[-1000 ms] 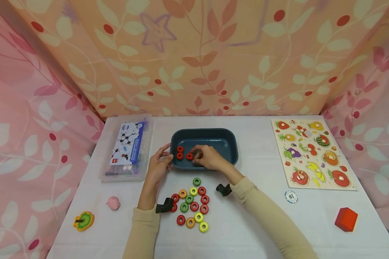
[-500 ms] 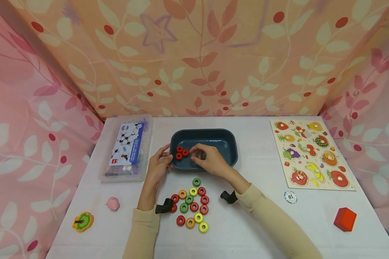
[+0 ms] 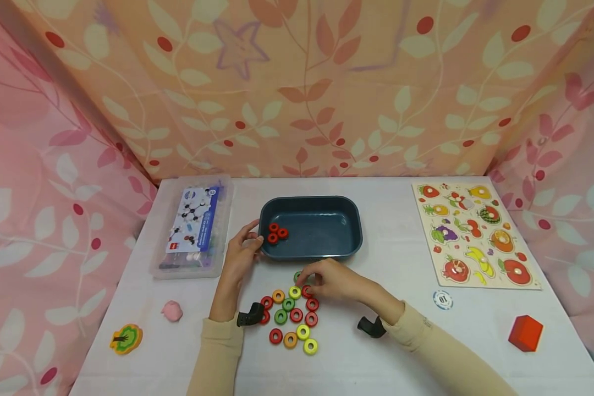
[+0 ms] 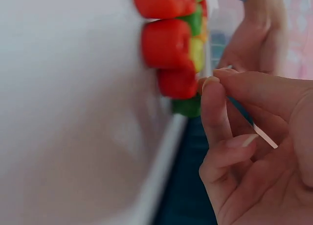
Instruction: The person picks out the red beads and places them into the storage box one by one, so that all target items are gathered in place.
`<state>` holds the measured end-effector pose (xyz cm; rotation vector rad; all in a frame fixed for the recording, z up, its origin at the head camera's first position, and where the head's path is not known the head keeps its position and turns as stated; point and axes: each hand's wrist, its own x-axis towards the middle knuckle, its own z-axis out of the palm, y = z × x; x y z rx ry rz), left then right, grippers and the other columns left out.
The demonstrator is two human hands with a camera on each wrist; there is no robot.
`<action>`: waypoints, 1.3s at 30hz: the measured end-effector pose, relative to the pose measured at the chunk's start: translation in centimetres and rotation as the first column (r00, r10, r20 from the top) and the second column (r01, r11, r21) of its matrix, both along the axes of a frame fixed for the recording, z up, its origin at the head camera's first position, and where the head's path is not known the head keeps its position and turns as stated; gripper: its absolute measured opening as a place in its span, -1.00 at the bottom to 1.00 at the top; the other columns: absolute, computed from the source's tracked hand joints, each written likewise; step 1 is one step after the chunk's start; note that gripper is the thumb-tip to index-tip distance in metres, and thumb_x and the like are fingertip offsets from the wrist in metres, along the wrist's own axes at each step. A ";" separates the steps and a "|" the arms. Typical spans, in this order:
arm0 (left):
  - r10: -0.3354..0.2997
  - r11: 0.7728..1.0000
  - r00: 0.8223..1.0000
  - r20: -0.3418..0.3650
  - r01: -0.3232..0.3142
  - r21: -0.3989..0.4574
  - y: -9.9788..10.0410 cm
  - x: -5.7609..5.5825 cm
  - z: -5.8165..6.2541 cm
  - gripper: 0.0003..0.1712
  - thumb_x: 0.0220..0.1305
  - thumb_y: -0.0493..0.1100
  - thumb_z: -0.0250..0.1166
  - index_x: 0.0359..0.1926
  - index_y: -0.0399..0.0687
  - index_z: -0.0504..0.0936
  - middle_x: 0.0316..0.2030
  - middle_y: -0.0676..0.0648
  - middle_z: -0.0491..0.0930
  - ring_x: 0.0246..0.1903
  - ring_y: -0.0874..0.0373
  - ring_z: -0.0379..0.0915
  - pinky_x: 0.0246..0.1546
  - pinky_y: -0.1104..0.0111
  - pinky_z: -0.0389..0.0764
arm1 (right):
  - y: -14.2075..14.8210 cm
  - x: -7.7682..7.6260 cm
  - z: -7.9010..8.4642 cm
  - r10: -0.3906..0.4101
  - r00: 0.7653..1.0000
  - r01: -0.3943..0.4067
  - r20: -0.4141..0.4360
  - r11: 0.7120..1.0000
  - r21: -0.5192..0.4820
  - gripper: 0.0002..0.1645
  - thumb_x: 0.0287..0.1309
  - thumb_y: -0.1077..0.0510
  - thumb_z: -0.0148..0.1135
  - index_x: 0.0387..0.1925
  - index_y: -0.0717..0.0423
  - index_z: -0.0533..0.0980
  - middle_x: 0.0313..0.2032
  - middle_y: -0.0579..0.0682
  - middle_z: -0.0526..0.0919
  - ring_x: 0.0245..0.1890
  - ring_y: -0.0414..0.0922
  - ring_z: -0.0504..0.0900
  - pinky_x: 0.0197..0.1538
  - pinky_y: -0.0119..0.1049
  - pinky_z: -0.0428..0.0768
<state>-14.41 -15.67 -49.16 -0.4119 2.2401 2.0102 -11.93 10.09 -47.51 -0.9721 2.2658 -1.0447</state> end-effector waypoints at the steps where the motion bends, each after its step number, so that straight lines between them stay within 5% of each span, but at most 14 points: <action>1: -0.001 1.000 1.000 0.001 0.001 -0.001 0.0 0.0 0.0 -0.46 0.41 -0.28 0.23 0.36 0.17 0.49 -0.12 -0.09 0.38 -0.48 0.10 0.53 -0.48 0.42 0.51 | 0.2 0.1 -0.3 -0.003 1.000 0.003 -0.003 1.000 0.012 -0.72 0.17 0.30 0.38 -0.09 -0.02 0.71 -0.18 -0.12 0.74 -0.54 -0.26 0.53 -0.39 -0.42 0.51; 11: 0.007 1.000 1.000 0.000 -0.007 -0.008 0.0 0.0 -0.2 -0.46 0.41 -0.27 0.23 0.35 0.20 0.49 -0.12 -0.08 0.38 -0.48 0.12 0.51 -0.44 0.36 0.54 | 1.0 0.6 -2.3 -0.053 0.982 0.064 -0.179 0.996 0.056 -0.68 0.04 0.20 0.49 -0.12 -0.13 0.71 -0.19 -0.24 0.68 -0.38 -0.25 0.54 -0.27 -0.41 0.51; 19: 0.006 1.000 1.000 0.002 -0.006 -0.002 0.1 0.0 0.0 -0.46 0.42 -0.27 0.22 0.37 0.18 0.48 -0.12 -0.08 0.36 -0.48 0.15 0.50 -0.44 0.35 0.53 | 0.7 0.7 -2.4 -0.049 0.974 0.062 -0.219 0.997 0.052 -0.69 0.01 0.11 0.54 -0.15 -0.14 0.68 -0.22 -0.27 0.64 -0.37 -0.25 0.51 -0.27 -0.42 0.49; 23: 0.008 1.000 1.000 0.010 -0.008 0.002 0.1 0.0 0.1 -0.46 0.42 -0.27 0.22 0.36 0.19 0.48 -0.11 -0.07 0.37 -0.49 0.16 0.50 -0.45 0.35 0.52 | 0.5 0.5 -1.8 -0.064 0.979 0.062 -0.193 0.998 -0.017 -0.69 0.03 0.04 0.54 -0.14 -0.15 0.66 -0.25 -0.31 0.64 -0.44 -0.28 0.52 -0.32 -0.43 0.52; 29: -0.006 1.000 1.000 0.019 0.006 0.012 0.2 0.1 0.6 -0.44 0.42 -0.27 0.22 0.38 0.14 0.46 -0.10 -0.08 0.37 -0.47 0.14 0.51 -0.46 0.36 0.51 | 0.3 -0.4 0.3 -0.142 0.989 0.131 -0.034 0.966 -0.221 -0.64 0.02 0.09 0.56 -0.10 -0.13 0.67 -0.27 -0.19 0.68 -0.53 -0.19 0.54 -0.44 -0.39 0.50; 35: 0.002 1.000 1.000 0.015 -0.002 -0.002 0.2 0.1 0.3 -0.45 0.42 -0.25 0.21 0.38 0.18 0.47 -0.10 -0.08 0.38 -0.46 0.15 0.51 -0.44 0.36 0.52 | -0.1 -3.0 0.6 -0.335 0.937 0.293 -0.100 0.908 -0.298 -0.64 0.00 0.02 0.57 -0.13 -0.12 0.67 -0.26 -0.15 0.63 -0.50 -0.17 0.53 -0.40 -0.28 0.49; 39: 0.011 1.000 1.000 0.012 -0.011 -0.004 0.2 0.1 0.2 -0.46 0.42 -0.26 0.22 0.36 0.19 0.48 -0.12 -0.08 0.38 -0.48 0.13 0.51 -0.44 0.37 0.52 | -0.7 -4.9 0.0 -0.408 0.910 0.388 -0.073 0.901 -0.195 -0.67 0.02 0.09 0.56 -0.16 -0.03 0.64 -0.42 -0.08 0.59 -0.55 -0.15 0.50 -0.45 -0.32 0.46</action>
